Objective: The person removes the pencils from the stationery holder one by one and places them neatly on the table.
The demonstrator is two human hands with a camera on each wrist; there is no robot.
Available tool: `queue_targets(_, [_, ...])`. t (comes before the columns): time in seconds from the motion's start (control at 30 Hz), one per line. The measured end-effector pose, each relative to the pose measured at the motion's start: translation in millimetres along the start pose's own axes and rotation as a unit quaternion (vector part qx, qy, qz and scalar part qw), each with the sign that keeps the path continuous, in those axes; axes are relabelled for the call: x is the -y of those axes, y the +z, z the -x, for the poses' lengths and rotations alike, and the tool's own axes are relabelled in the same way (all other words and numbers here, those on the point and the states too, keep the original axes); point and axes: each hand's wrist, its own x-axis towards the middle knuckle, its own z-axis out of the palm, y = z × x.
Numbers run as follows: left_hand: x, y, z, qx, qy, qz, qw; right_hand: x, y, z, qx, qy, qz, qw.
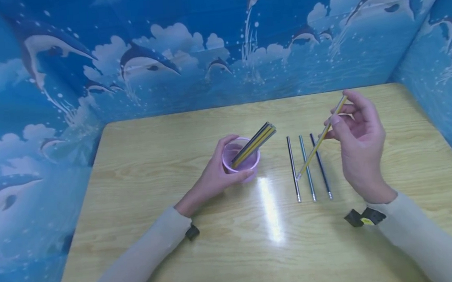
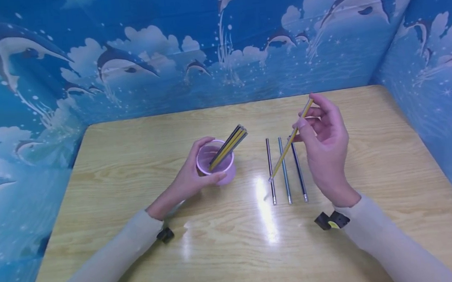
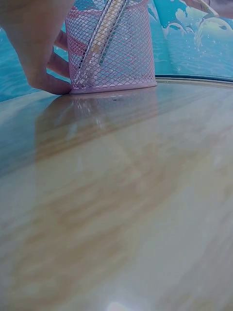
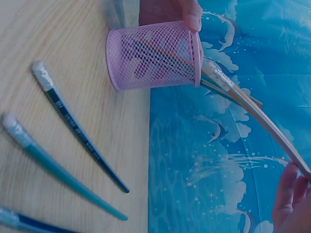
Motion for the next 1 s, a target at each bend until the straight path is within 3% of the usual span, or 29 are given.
queue_targets(0.33, [-1.9,-0.3,0.6,0.003,0.003,0.003,1.0000,3,-24,-6.0,0.044,0.049,0.065,0.9957])
queue_targets(0.57, [-4.0,-1.7,1.8,0.001,-0.006,0.001,1.0000,2,-47,-17.2,0.081,0.117,0.139,0.9801])
queue_targets(0.67, [-3.3,-2.6,1.5,0.000,-0.003,-0.004,1.0000,0,-55,-22.6,0.088,0.149,0.186,0.9672])
queue_targets(0.87, [0.0,-0.7,-0.6,0.000,0.002,-0.004,1.0000,-4,-67,-31.5,0.119,0.201,0.315,0.9197])
queue_targets(1.0, [0.0,-0.7,-0.6,0.002,0.004,-0.002,1.0000,-12,-76,-34.3,0.136,0.237,0.344,0.8984])
